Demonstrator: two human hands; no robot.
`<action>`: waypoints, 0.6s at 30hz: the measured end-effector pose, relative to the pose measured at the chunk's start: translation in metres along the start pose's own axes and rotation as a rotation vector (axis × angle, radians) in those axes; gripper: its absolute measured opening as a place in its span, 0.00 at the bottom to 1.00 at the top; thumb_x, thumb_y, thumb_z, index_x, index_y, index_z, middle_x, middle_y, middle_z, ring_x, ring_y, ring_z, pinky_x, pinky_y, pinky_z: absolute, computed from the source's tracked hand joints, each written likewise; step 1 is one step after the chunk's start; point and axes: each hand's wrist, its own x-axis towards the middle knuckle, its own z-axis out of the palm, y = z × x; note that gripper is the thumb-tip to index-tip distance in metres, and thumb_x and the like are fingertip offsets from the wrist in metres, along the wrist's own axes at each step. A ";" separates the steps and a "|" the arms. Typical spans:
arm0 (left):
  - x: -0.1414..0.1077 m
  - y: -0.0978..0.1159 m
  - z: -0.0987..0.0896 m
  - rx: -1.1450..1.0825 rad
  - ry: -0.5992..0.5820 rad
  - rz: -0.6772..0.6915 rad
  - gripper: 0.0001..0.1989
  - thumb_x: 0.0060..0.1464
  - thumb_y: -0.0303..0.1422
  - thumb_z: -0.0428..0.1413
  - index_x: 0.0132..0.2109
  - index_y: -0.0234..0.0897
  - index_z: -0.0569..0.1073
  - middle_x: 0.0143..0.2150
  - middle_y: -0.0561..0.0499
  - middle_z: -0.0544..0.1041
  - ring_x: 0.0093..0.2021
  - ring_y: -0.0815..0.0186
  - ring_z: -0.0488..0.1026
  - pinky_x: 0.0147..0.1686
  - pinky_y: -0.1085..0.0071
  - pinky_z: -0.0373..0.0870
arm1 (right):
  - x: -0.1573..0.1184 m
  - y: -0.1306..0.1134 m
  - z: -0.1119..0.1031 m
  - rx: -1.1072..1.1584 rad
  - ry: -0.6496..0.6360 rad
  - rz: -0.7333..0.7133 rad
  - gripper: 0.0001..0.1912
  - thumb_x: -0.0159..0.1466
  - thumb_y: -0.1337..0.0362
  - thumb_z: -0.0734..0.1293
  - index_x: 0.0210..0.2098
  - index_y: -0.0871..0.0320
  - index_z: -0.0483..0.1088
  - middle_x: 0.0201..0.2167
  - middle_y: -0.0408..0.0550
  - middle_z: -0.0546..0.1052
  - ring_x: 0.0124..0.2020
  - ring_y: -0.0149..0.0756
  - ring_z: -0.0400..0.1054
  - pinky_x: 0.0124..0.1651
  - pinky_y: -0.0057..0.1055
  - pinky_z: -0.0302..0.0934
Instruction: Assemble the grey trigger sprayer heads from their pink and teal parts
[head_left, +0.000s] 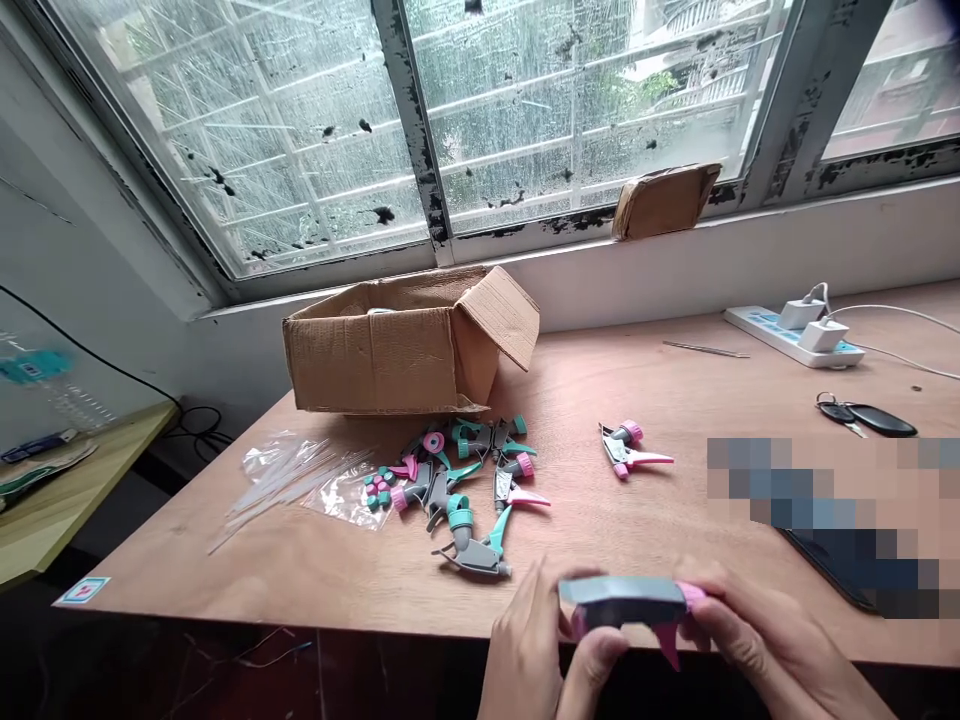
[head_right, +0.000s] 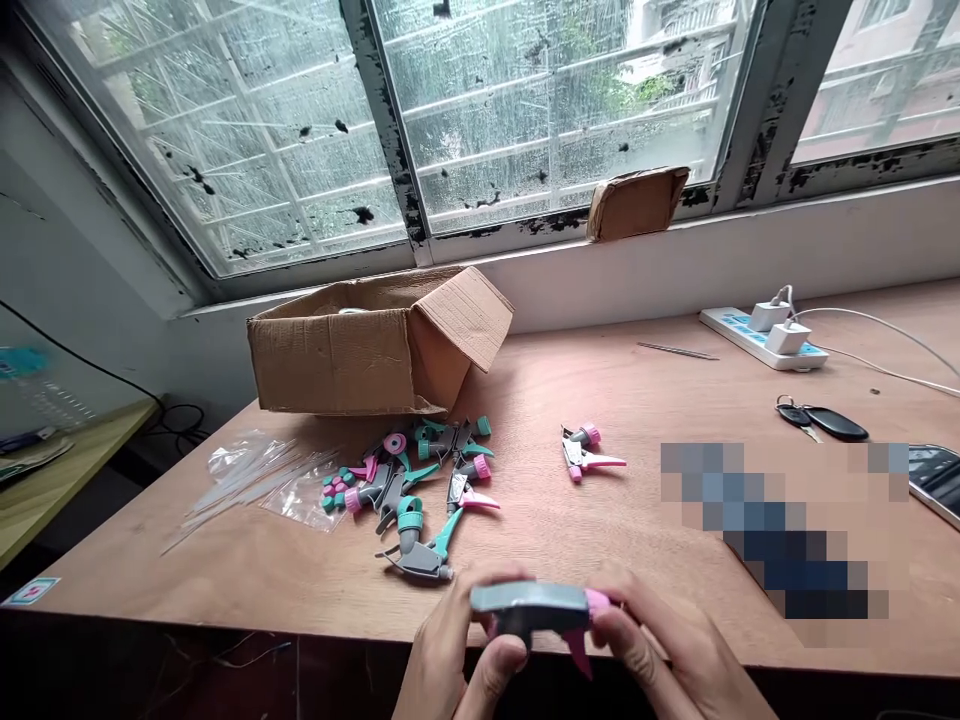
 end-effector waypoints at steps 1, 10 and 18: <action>0.002 -0.002 0.000 -0.021 0.026 0.027 0.24 0.64 0.52 0.54 0.56 0.40 0.76 0.53 0.39 0.80 0.43 0.54 0.77 0.45 0.63 0.70 | 0.000 0.008 -0.004 -0.072 0.049 0.007 0.19 0.76 0.53 0.57 0.38 0.50 0.76 0.25 0.42 0.77 0.23 0.35 0.73 0.27 0.25 0.69; 0.014 -0.034 -0.066 0.054 0.682 0.049 0.12 0.62 0.40 0.59 0.49 0.44 0.79 0.62 0.45 0.73 0.66 0.50 0.64 0.66 0.57 0.57 | 0.010 0.052 -0.015 -0.524 0.303 -0.209 0.14 0.75 0.58 0.62 0.54 0.53 0.74 0.49 0.50 0.81 0.51 0.46 0.77 0.51 0.36 0.68; 0.049 -0.075 -0.135 0.317 0.637 0.080 0.16 0.47 0.37 0.67 0.46 0.45 0.83 0.53 0.44 0.79 0.61 0.44 0.64 0.67 0.47 0.51 | 0.007 0.073 -0.006 -0.733 0.241 -0.103 0.23 0.76 0.49 0.54 0.57 0.54 0.71 0.49 0.53 0.80 0.49 0.49 0.78 0.37 0.37 0.72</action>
